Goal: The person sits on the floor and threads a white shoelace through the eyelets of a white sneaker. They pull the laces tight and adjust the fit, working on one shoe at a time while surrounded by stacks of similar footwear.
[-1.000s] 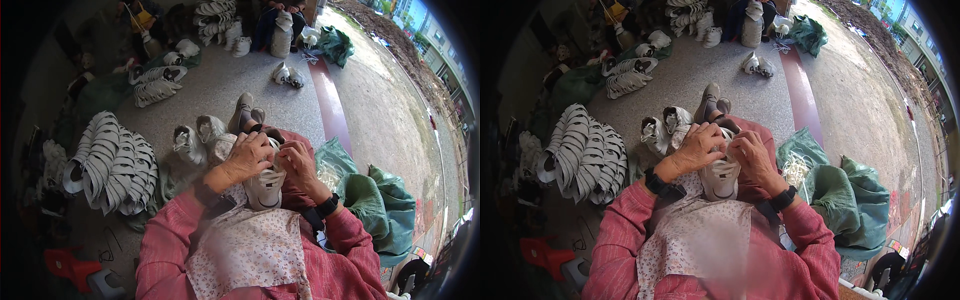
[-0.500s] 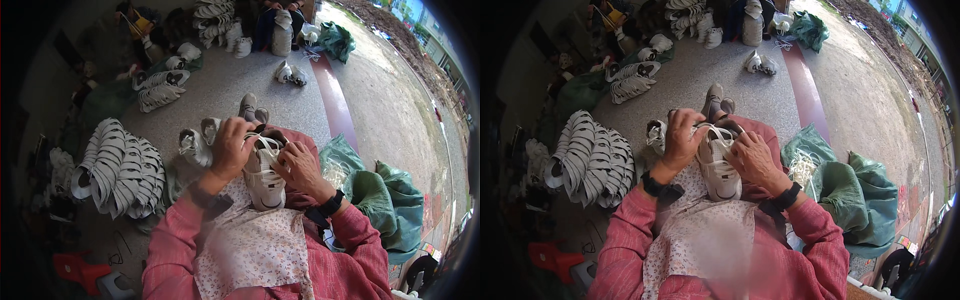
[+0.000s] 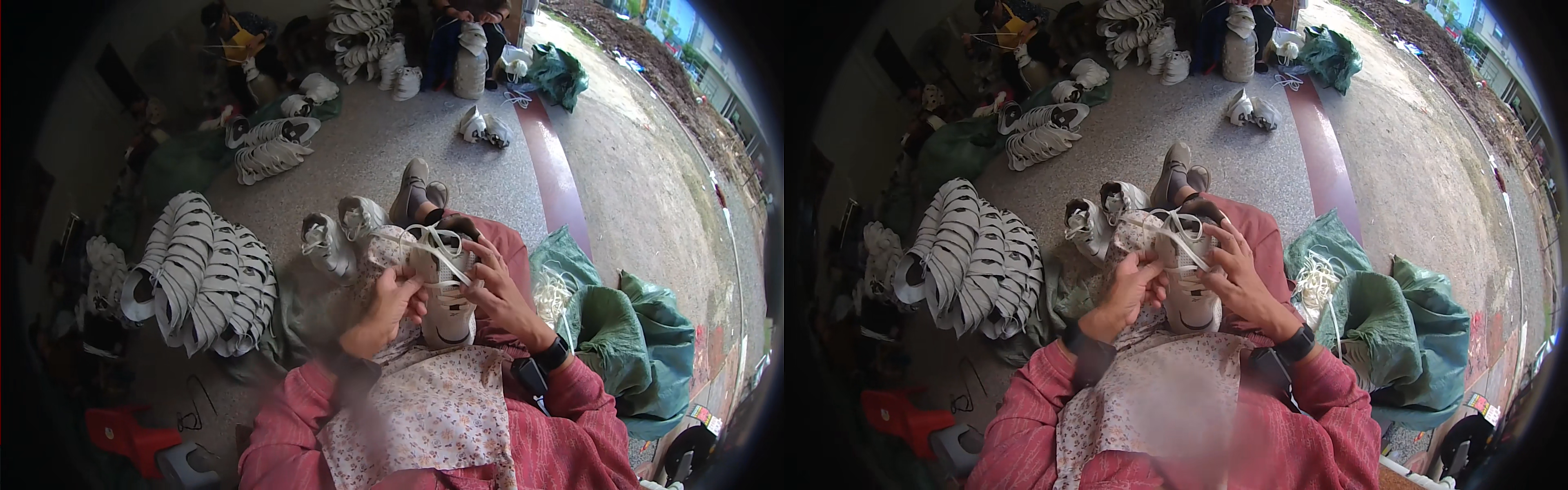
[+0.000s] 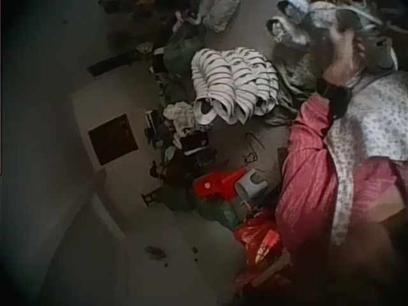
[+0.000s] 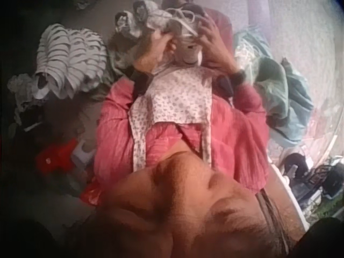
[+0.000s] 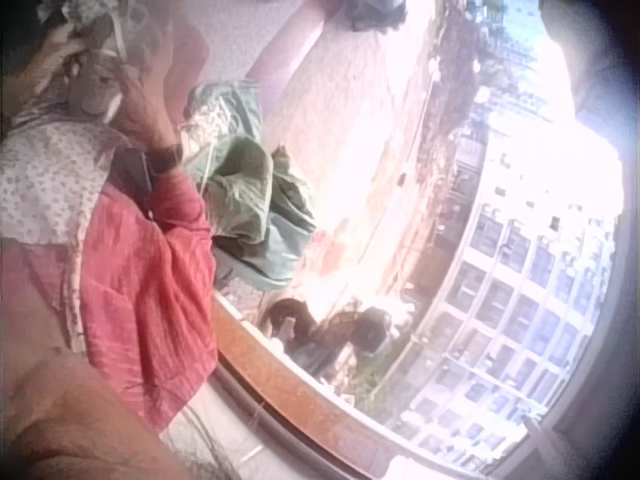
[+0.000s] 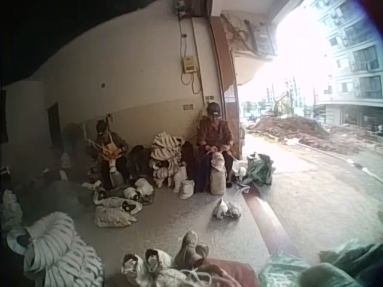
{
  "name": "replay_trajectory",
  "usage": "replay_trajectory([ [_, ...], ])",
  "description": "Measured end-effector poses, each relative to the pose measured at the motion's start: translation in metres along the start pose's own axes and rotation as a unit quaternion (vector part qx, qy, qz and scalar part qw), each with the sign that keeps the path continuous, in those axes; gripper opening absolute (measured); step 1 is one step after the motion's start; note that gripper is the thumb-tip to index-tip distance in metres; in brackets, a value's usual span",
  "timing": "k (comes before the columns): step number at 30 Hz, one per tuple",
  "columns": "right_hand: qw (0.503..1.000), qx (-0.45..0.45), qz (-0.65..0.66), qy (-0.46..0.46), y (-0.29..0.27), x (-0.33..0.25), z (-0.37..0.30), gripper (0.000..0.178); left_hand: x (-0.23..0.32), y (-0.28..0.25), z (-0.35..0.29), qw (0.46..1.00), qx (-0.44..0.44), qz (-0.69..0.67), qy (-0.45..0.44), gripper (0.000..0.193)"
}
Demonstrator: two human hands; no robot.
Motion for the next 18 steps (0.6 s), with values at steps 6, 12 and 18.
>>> replay_trajectory([
  [6, 0.932, 0.157, 0.276, 0.178, -0.071, 0.015, -0.042, 0.024, 0.02, -0.003, -0.01, 0.968, -0.002, 0.192, 0.165, 0.034],
  [12, 0.685, 0.404, 0.605, -0.02, -0.205, 0.065, -0.168, 0.029, 0.035, 0.025, -0.022, 0.825, 0.044, 0.504, 0.254, 0.024],
  [18, 0.771, -0.087, -0.355, 0.521, -0.197, 0.14, -0.305, 0.033, 0.075, 0.009, -0.048, 0.693, 0.157, 0.6, 0.367, 0.012],
])
Point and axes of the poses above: each hand's wrist, its own z-axis towards the middle knuckle, its own y-axis out of the palm, x = y × z, the point moved 10 cm from there along z, towards the middle knuckle, and after that the axes turned 10 degrees about -y, right-handed, at the moved point
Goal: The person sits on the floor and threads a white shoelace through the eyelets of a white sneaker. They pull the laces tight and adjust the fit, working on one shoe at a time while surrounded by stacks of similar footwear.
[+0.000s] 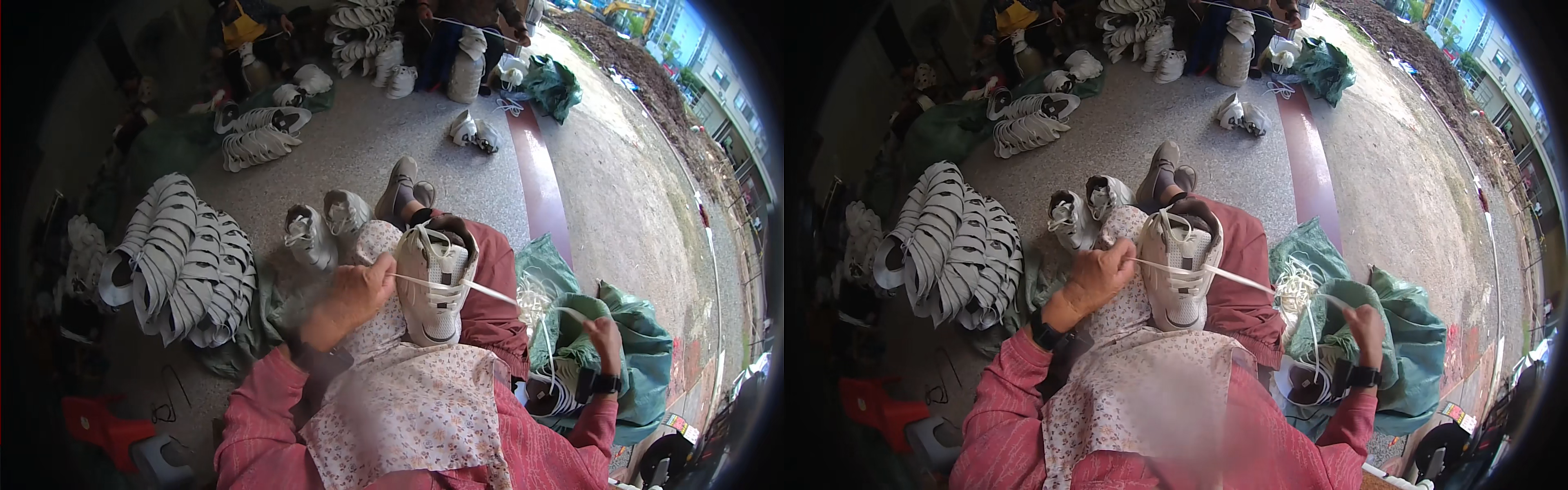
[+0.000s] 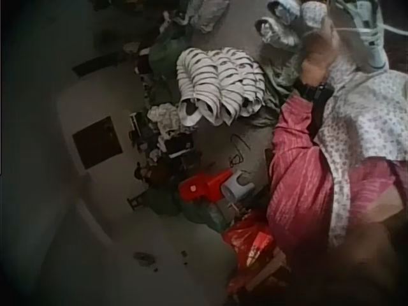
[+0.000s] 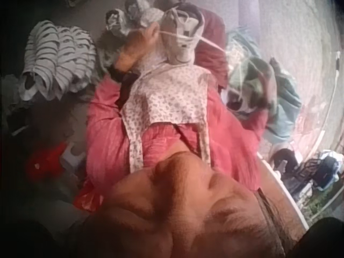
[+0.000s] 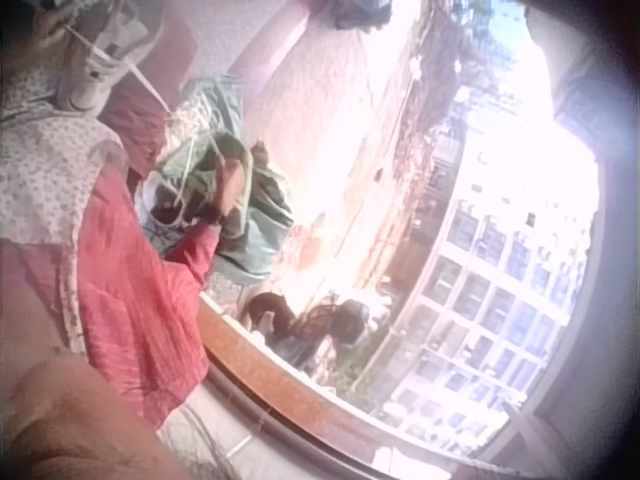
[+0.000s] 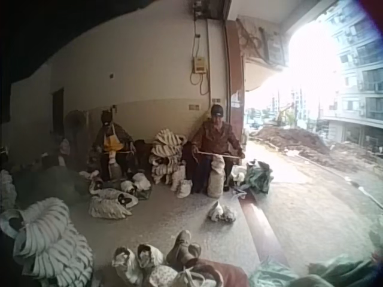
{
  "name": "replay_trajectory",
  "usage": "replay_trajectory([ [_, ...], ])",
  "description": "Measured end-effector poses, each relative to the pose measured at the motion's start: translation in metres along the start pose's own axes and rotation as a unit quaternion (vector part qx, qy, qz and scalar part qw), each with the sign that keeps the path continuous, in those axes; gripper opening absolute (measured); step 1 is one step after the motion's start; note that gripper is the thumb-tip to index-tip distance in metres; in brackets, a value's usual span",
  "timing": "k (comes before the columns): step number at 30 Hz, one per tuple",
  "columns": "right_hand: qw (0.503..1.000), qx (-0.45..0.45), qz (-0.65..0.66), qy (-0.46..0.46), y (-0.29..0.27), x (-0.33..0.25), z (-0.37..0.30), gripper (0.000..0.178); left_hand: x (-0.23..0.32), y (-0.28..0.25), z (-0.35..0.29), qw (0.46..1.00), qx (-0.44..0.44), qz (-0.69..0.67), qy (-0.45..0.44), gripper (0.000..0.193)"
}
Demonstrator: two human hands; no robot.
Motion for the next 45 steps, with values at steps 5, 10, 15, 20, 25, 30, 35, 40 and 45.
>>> replay_trajectory([
  [5, 0.918, 0.146, 0.342, -0.137, 0.009, -0.081, 0.016, 0.019, -0.049, -0.036, -0.006, 0.991, 0.012, 0.119, -0.067, 0.004],
  [10, 0.855, 0.218, 0.298, -0.364, -0.078, -0.255, -0.001, 0.008, -0.12, -0.084, -0.03, 0.975, 0.076, -0.003, -0.209, 0.013],
  [15, 0.785, 0.125, 0.317, -0.518, -0.098, -0.363, -0.028, 0.011, -0.177, -0.112, -0.07, 0.848, 0.187, -0.363, -0.338, 0.024],
  [20, 0.785, 0.081, 0.197, -0.582, -0.09, -0.405, -0.035, 0.014, -0.192, -0.128, -0.077, 0.751, 0.239, -0.552, -0.273, 0.027],
  [25, 0.758, 0.064, 0.183, -0.623, -0.093, -0.413, -0.038, 0.016, -0.206, -0.14, -0.078, 0.676, 0.204, -0.684, -0.185, 0.038],
  [30, 0.765, 0.051, 0.199, -0.61, -0.092, -0.417, -0.036, 0.013, -0.224, -0.162, -0.089, 0.665, 0.236, -0.688, -0.17, 0.041],
  [35, 0.793, 0.047, 0.17, -0.583, -0.08, -0.422, -0.031, 0.012, -0.249, -0.189, -0.1, 0.651, 0.264, -0.697, -0.145, 0.048],
  [40, 0.776, 0.057, 0.168, -0.606, -0.083, -0.428, -0.035, 0.013, -0.299, -0.214, -0.128, 0.706, 0.22, -0.671, -0.061, 0.058],
  [45, 0.756, 0.067, 0.217, -0.614, -0.079, -0.419, -0.032, 0.015, -0.291, -0.222, -0.118, 0.725, 0.213, -0.652, -0.062, 0.057],
])
Point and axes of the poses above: each hand's wrist, its own z-axis towards the middle knuckle, its own y-axis out of the palm, x = y × z, the point moved 10 cm from there along z, towards the middle knuckle, and after that the axes turned 10 degrees about -y, right-handed, at the moved point
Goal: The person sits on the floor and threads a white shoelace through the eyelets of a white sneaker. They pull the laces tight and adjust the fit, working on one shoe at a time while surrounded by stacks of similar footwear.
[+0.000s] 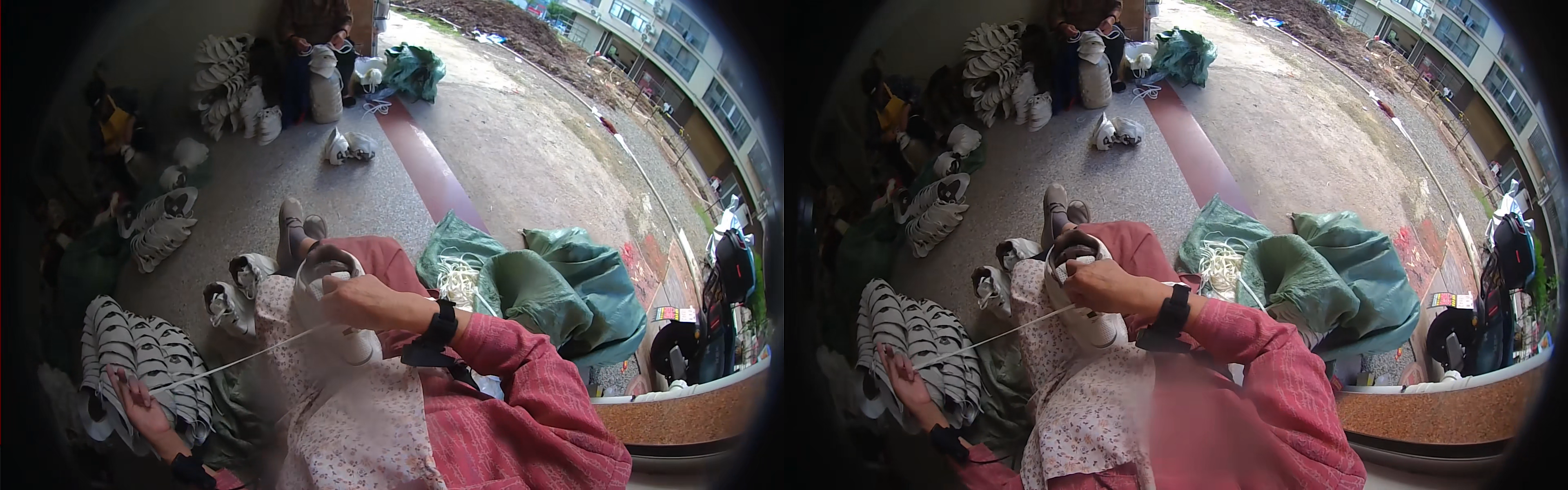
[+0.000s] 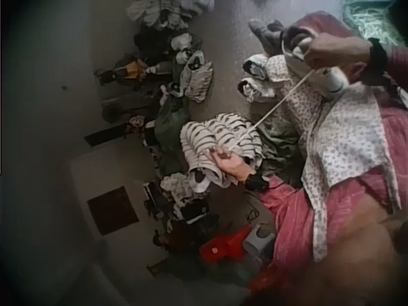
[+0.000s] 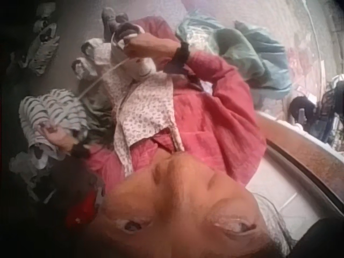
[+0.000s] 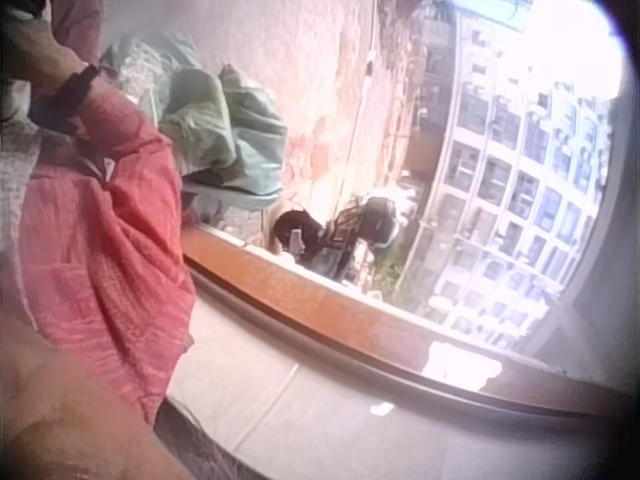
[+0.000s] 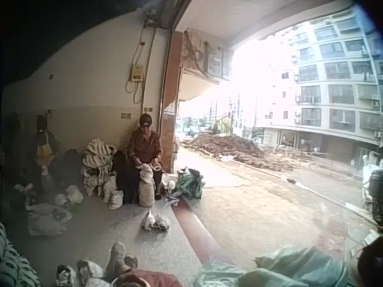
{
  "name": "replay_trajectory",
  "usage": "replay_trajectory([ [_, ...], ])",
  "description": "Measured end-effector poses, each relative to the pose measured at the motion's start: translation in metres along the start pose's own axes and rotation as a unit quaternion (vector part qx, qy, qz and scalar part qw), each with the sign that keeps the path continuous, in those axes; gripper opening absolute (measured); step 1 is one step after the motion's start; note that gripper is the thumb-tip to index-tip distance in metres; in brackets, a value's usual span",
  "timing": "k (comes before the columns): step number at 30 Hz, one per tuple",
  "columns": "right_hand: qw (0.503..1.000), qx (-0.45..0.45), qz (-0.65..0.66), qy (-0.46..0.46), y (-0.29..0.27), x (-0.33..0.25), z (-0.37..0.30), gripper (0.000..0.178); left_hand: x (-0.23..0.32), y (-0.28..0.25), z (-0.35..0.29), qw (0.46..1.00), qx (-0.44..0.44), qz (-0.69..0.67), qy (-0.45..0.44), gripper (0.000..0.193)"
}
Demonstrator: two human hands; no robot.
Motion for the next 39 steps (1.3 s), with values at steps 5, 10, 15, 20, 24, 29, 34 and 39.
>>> replay_trajectory([
  [5, 0.999, -0.019, 0.009, 0.05, 0.001, -0.01, 0.004, 0.018, -0.004, -0.046, 0.004, 0.998, 0.035, -0.04, -0.028, 0.051],
  [10, 0.987, 0.045, 0.111, 0.106, 0.023, 0.005, -0.008, 0.021, -0.03, -0.053, 0.007, 0.991, 0.029, -0.092, -0.092, 0.047],
  [15, 0.989, 0.025, 0.116, 0.092, 0.01, -0.013, -0.016, 0.025, -0.078, 0.135, -0.001, 0.971, 0.056, 0.157, -0.174, 0.032],
  [20, 0.904, 0.108, 0.364, 0.194, 0.009, 0.005, -0.033, 0.021, -0.156, 0.25, -0.019, 0.915, -0.173, 0.292, -0.219, 0.026],
  [24, 0.859, 0.074, 0.421, 0.283, 0.016, 0.013, -0.035, 0.023, -0.194, 0.31, -0.043, 0.886, -0.234, 0.39, -0.088, 0.022],
  [29, 0.875, 0.024, 0.393, 0.282, 0.032, 0.004, -0.031, 0.026, -0.202, 0.337, -0.064, 0.837, -0.221, 0.501, -0.005, 0.021],
  [34, 0.863, 0.027, 0.416, 0.284, 0.032, 0.002, -0.032, 0.026, -0.201, 0.332, -0.07, 0.845, -0.205, 0.494, -0.007, 0.016],
  [39, 0.87, 0.026, 0.417, 0.261, 0.029, -0.002, -0.029, 0.025, -0.2, 0.342, -0.074, 0.86, -0.245, 0.447, 0.017, 0.011],
])
Point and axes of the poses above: each hand's wrist, its own z-axis towards the middle knuckle, its own y-axis out of the palm, x = y × z, the point moved 10 cm from there along z, towards the middle knuckle, and after that the axes turned 10 degrees about -y, right-handed, at the moved point
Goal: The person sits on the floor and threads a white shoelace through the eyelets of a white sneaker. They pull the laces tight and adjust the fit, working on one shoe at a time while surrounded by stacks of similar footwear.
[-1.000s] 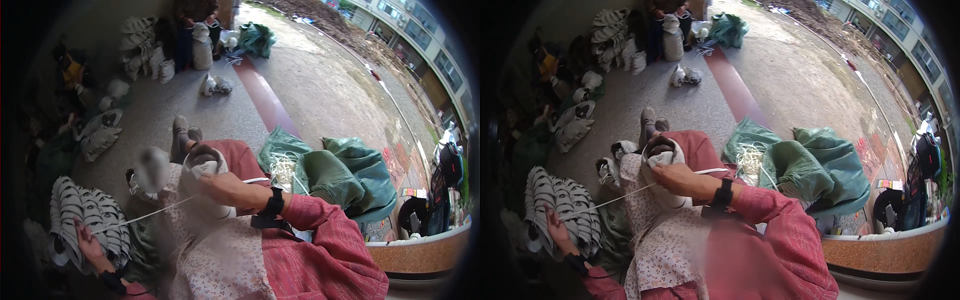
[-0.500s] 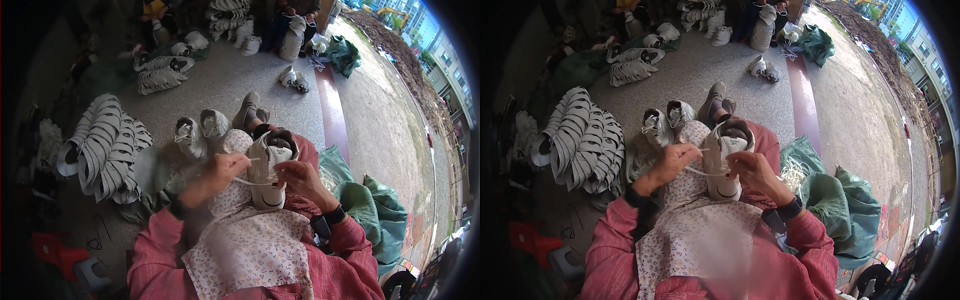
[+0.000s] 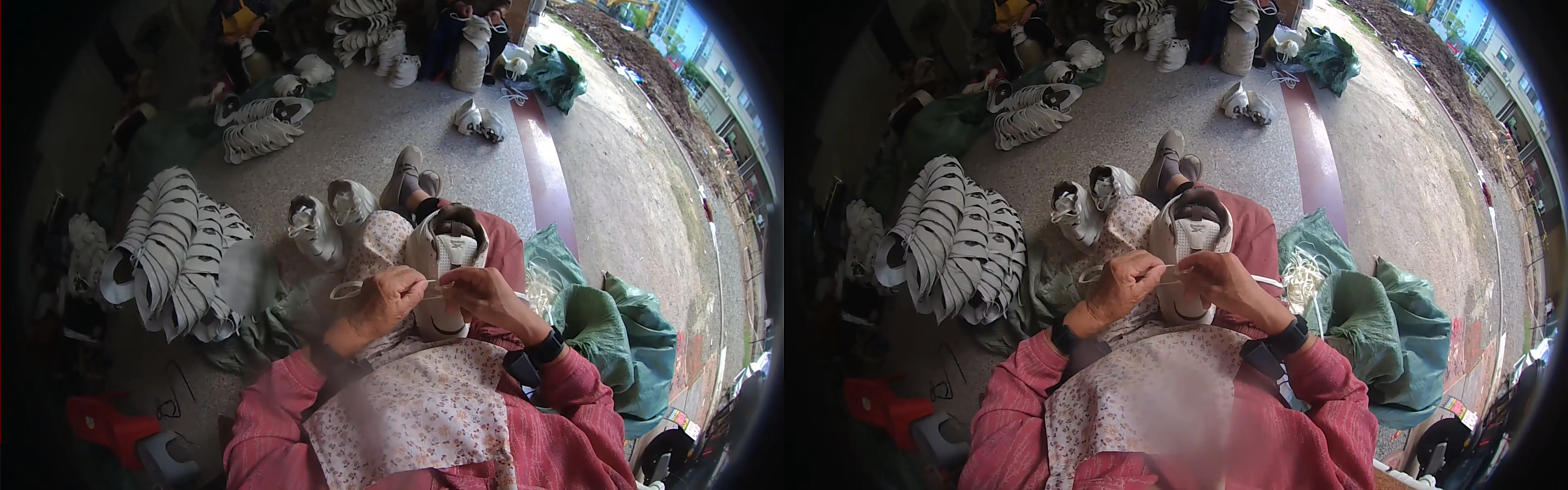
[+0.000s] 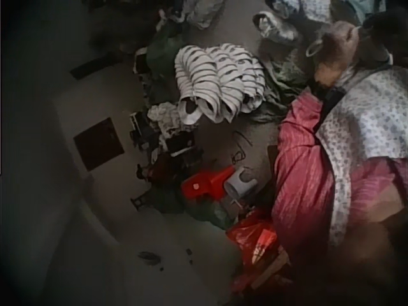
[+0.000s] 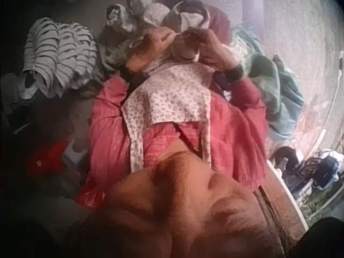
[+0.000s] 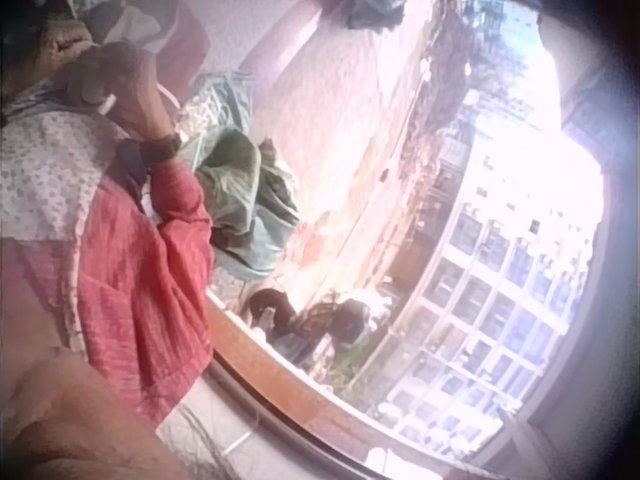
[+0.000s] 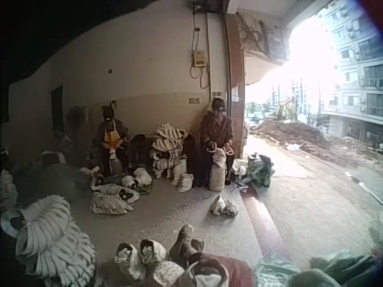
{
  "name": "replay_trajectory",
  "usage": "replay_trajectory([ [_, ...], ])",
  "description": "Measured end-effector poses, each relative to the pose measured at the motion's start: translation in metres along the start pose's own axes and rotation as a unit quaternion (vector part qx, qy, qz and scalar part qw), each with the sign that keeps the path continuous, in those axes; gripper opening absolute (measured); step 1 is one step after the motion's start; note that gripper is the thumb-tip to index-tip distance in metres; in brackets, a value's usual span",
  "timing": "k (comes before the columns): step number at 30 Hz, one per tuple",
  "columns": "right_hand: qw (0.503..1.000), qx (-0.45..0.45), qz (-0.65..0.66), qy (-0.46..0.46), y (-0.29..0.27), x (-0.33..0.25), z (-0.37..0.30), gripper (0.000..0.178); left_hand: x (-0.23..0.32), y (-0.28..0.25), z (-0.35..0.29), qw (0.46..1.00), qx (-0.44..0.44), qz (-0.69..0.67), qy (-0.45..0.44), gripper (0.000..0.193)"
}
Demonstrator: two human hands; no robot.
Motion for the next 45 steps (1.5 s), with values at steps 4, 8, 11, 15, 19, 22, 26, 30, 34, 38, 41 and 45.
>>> replay_trajectory([
  [4, 1.0, 0.0, -0.004, -0.006, -0.001, -0.003, -0.001, 0.024, 0.008, 0.001, 0.0, 0.999, 0.019, 0.019, 0.047, 0.007],
  [8, 1.0, 0.005, 0.015, -0.005, -0.002, 0.005, -0.001, 0.025, 0.008, 0.0, 0.002, 0.997, 0.029, 0.03, 0.068, 0.005],
  [11, 0.999, 0.007, 0.031, -0.001, -0.002, 0.008, 0.0, 0.025, 0.011, 0.003, 0.002, 0.995, 0.016, 0.048, 0.084, 0.004],
  [15, 0.999, 0.006, 0.047, -0.004, -0.001, 0.008, 0.002, 0.025, 0.008, 0.009, 0.0, 0.996, -0.003, 0.044, 0.077, 0.007],
  [19, 0.999, 0.006, 0.052, -0.013, -0.001, 0.013, 0.002, 0.024, -0.004, 0.011, 0.006, 0.999, -0.036, 0.012, 0.018, 0.013],
  [22, 0.999, 0.0, 0.038, -0.007, 0.001, 0.008, 0.002, 0.025, -0.019, 0.015, 0.012, 0.994, -0.07, -0.023, -0.083, 0.016],
  [26, 0.994, 0.001, -0.069, -0.078, 0.007, 0.001, 0.002, 0.026, -0.036, 0.028, 0.019, 0.975, -0.112, -0.039, -0.188, 0.016],
  [30, 0.948, 0.009, -0.293, -0.121, -0.004, -0.027, 0.001, 0.022, 0.008, 0.005, 0.022, 0.986, 0.007, 0.157, 0.064, 0.022],
  [34, 0.866, 0.109, -0.42, -0.247, -0.03, -0.083, 0.005, 0.012, 0.057, -0.007, 0.037, 0.962, -0.025, 0.189, 0.195, 0.04],
  [38, 0.897, 0.043, -0.332, -0.287, -0.024, -0.055, 0.025, 0.006, 0.048, 0.018, 0.047, 0.947, -0.156, 0.162, 0.23, 0.03],
  [41, 0.91, 0.011, -0.321, -0.261, -0.022, -0.042, 0.033, 0.006, 0.037, 0.02, 0.048, 0.947, -0.165, 0.15, 0.23, 0.027],
  [45, 0.909, -0.021, -0.321, -0.267, -0.017, -0.038, 0.039, 0.009, 0.033, 0.016, 0.048, 0.957, -0.16, 0.098, 0.221, 0.026],
])
Point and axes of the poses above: each hand's wrist, its own z-axis towards the middle knuckle, its own y-axis out of the palm, x = y × z, the point moved 10 cm from there along z, towards the middle knuckle, and after that the axes turned 10 degrees about -y, right-handed, at the moved point
